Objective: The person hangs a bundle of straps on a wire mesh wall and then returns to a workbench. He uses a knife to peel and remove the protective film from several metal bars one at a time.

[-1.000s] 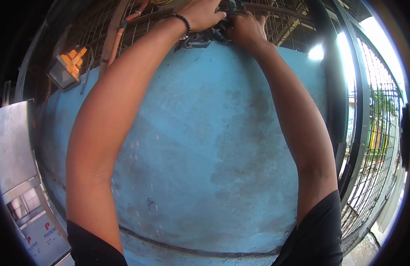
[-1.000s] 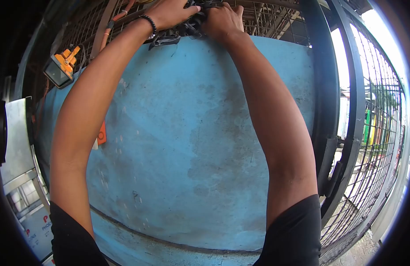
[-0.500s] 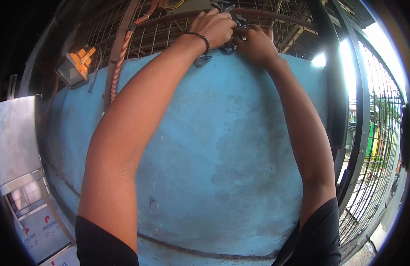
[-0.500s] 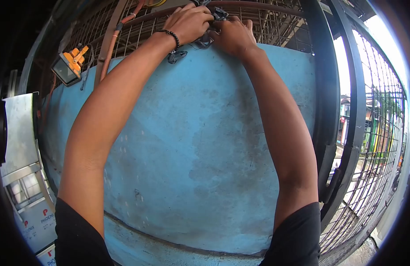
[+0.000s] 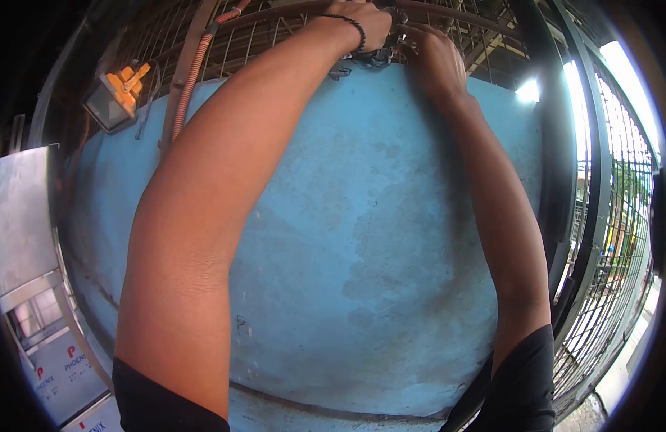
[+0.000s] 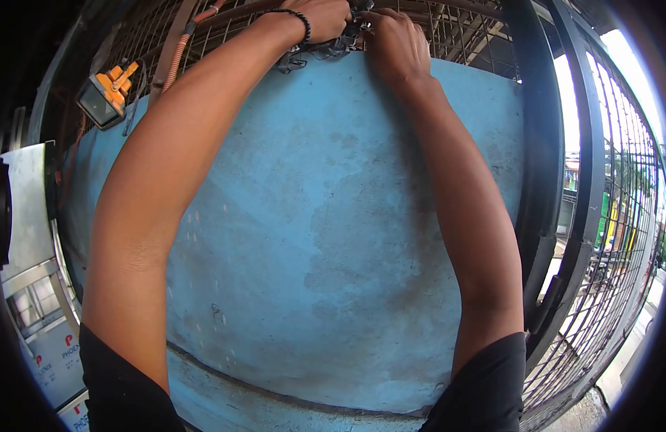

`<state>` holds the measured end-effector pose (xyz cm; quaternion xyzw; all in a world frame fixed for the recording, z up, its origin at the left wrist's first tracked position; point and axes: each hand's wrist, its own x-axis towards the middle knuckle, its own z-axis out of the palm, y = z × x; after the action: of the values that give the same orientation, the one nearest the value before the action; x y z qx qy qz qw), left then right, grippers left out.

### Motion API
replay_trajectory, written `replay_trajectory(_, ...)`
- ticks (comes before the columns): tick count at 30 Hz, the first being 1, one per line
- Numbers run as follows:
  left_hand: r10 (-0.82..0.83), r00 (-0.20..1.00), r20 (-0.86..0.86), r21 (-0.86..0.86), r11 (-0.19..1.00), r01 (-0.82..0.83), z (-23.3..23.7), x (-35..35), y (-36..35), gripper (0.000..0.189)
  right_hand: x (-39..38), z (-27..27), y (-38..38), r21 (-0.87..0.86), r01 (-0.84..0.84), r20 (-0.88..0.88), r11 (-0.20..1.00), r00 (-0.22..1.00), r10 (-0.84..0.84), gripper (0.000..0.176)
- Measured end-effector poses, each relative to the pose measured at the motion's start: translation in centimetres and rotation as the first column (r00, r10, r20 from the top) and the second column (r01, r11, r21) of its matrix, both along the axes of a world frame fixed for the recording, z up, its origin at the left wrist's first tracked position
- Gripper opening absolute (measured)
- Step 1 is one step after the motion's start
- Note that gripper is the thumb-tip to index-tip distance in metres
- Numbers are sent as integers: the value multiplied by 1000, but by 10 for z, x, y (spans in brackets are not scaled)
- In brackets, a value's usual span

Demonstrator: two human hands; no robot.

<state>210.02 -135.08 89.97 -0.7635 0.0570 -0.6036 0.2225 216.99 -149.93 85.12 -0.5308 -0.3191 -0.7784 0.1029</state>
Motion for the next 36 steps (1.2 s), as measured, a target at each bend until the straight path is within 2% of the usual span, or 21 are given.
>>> replay_trajectory(1, 69, 998, -10, 8, 998, -69, 2, 0, -3, 29, 0, 4, -1, 0, 5, -3, 1000, 1000, -5, 31)
replay_trajectory(3, 56, 998, -34, -5, 998, -56, 4, 5, -7, 31, -3, 7, -4, -21, 184, -20, 983, 983, -185, 32)
replay_trajectory(4, 49, 998, -38, -20, 999, -49, 5, 6, -8, 32, -6, 10, -6, -18, 190, -17, 982, 981, -191, 32)
replay_trajectory(6, 30, 999, -34, -39, 999, -32, 9, 13, -6, 34, -14, 12, -4, -58, 398, -39, 915, 915, -401, 35)
replay_trajectory(7, 27, 999, -37, -37, 999, -28, 10, 17, -5, 34, -14, 14, -3, -58, 401, -43, 914, 914, -404, 35)
replay_trajectory(9, -30, 1000, 3, -63, 998, 30, 9, 20, -4, 33, -13, 23, -2, -48, 376, 97, 925, 924, -370, 20)
replay_trajectory(13, 18, 998, -66, 2, 1000, -18, 9, 12, 5, 35, -16, 31, 2, -48, 415, 114, 908, 906, -408, 21)
replay_trajectory(15, -8, 981, -192, -8, 1000, 6, 10, 2, 10, 35, -17, 35, 9, -122, 219, 171, 968, 965, -197, 22)
replay_trajectory(16, -3, 982, -189, -10, 1000, 1, 10, -3, 12, 35, -17, 36, 12, -123, 215, 175, 969, 966, -192, 22)
replay_trajectory(18, -229, 968, -106, -82, 972, 221, -8, -25, 11, 35, -11, 36, 13, -97, 311, 183, 946, 939, -290, 24)
replay_trajectory(19, -225, 969, -105, -84, 973, 217, -15, -38, 14, 35, -8, 40, 15, -99, 307, 184, 947, 940, -286, 24)
replay_trajectory(21, -400, 904, -149, -135, 914, 382, -27, -55, 21, 33, 9, 59, 14, -50, 390, 162, 919, 911, -378, 28)
replay_trajectory(22, -359, 913, -192, -66, 933, 353, -13, -42, 24, 35, 19, 68, 11, -39, 454, 198, 890, 877, -439, 34)
replay_trajectory(23, -360, 913, -190, -70, 933, 354, -18, -44, 28, 35, 14, 64, 9, -42, 455, 200, 890, 876, -439, 34)
replay_trajectory(25, -534, 841, -87, -42, 845, 533, -31, -52, 34, 37, -5, 53, 7, -121, 383, 38, 916, 924, -381, 43)
replay_trajectory(26, -581, 810, -82, 78, 806, 586, -22, -40, 40, 38, 14, 57, -1, -40, 439, 249, 898, 875, -416, 35)
replay_trajectory(27, -579, 812, -80, 82, 808, 584, -21, -39, 45, 38, 7, 54, 0, -36, 437, 252, 899, 874, -415, 35)
replay_trajectory(29, -561, 827, -36, 256, 795, 550, -21, -42, 49, 39, -4, 41, -7, -120, 598, -18, 792, 797, -604, 37)
replay_trajectory(33, -503, 864, 28, 292, 830, 475, -30, -58, 53, 39, -9, 33, -16, -161, 551, -16, 819, 828, -560, 34)
replay_trajectory(35, -520, 853, 42, 294, 822, 487, -33, -66, 51, 40, -1, 38, -27, -187, 315, 182, 931, 942, -282, 32)
replay_trajectory(36, -529, 847, 52, 316, 813, 488, -31, -66, 49, 38, 1, 41, -35, -192, 272, 330, 943, 923, -199, 32)
